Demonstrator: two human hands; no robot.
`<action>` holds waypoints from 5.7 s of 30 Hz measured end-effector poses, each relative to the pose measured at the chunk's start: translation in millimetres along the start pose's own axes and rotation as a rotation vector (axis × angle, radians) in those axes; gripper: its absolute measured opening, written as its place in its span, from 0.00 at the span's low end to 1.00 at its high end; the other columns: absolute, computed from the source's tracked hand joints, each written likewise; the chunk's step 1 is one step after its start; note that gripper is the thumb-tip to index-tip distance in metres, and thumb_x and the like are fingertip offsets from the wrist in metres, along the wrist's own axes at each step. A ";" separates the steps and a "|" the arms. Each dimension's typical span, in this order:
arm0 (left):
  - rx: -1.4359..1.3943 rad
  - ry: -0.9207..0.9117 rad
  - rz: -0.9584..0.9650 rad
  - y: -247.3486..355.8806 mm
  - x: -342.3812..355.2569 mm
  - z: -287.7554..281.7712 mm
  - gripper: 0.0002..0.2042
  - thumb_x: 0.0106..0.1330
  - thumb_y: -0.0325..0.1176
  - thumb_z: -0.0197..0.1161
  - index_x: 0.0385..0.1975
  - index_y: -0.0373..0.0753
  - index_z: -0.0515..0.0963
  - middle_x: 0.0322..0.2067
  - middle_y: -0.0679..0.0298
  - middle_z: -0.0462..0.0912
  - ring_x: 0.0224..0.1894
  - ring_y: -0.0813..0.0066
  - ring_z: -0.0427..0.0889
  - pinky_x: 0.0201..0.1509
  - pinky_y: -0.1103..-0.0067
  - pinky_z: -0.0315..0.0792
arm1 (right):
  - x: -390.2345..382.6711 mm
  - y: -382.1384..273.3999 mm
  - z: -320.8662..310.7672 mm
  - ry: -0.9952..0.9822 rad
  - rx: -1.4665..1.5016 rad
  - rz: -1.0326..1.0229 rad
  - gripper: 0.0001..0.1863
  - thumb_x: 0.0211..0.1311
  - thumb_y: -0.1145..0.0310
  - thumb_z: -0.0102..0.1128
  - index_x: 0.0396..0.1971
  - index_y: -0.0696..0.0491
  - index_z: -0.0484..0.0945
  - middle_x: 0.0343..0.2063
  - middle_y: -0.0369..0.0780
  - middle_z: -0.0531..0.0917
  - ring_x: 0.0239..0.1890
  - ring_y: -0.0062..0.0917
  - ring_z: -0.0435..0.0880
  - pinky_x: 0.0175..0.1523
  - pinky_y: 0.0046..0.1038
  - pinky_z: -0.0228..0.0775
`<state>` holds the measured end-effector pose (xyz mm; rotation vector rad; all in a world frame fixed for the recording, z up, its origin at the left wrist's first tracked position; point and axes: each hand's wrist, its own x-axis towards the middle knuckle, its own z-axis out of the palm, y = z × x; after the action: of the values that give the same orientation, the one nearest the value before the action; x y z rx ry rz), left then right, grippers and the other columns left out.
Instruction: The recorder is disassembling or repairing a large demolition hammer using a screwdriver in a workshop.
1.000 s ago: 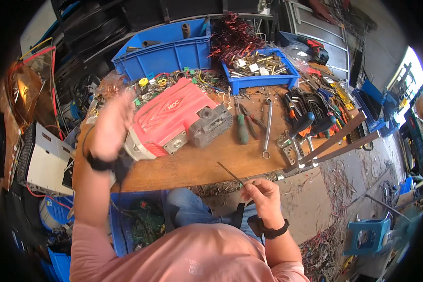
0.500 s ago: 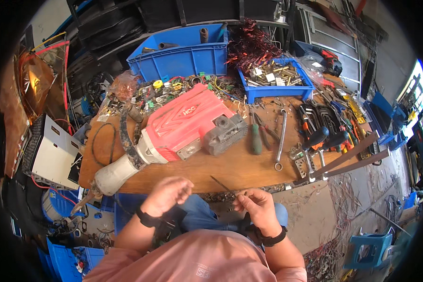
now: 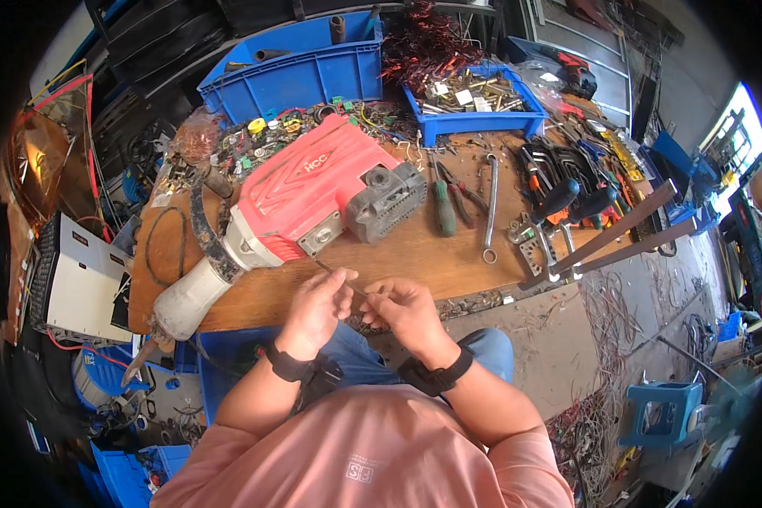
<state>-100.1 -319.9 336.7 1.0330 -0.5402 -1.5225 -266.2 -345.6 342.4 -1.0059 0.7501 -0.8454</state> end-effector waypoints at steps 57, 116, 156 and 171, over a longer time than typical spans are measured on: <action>-0.114 0.055 -0.066 -16.3 13.8 -15.6 0.09 0.64 0.36 0.56 0.28 0.36 0.74 0.19 0.68 0.72 0.15 0.82 0.66 0.16 0.85 0.57 | 9.6 1.3 8.7 -0.171 -0.284 0.198 0.13 0.62 0.60 0.54 0.30 0.56 0.78 0.20 0.32 0.79 0.21 0.12 0.75 0.25 0.14 0.65; -0.155 0.076 -0.075 -8.6 15.2 -9.2 0.08 0.63 0.33 0.55 0.32 0.35 0.76 0.22 0.69 0.73 0.21 0.82 0.68 0.22 0.84 0.61 | 14.5 -2.6 14.6 0.139 -1.223 -0.696 0.11 0.52 0.70 0.56 0.37 0.53 0.77 0.23 0.40 0.79 0.24 0.33 0.79 0.29 0.31 0.72; -0.155 0.112 -0.096 -4.0 4.5 -1.3 0.07 0.61 0.33 0.56 0.32 0.36 0.74 0.21 0.68 0.69 0.19 0.82 0.65 0.20 0.84 0.57 | 12.7 0.7 8.7 0.086 -0.391 0.037 0.12 0.60 0.64 0.55 0.33 0.58 0.76 0.19 0.38 0.78 0.19 0.22 0.78 0.24 0.23 0.69; -0.119 0.118 -0.132 -14.3 7.8 -0.5 0.07 0.63 0.34 0.54 0.29 0.39 0.74 0.18 0.71 0.70 0.16 0.85 0.64 0.16 0.85 0.54 | 5.7 0.7 20.1 -0.030 -1.421 -0.724 0.10 0.50 0.72 0.54 0.35 0.55 0.76 0.21 0.39 0.77 0.24 0.31 0.78 0.28 0.31 0.72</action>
<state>-107.1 -323.8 322.6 1.0745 -0.3004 -1.5781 -246.3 -342.2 348.0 -2.6600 0.9599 -0.8319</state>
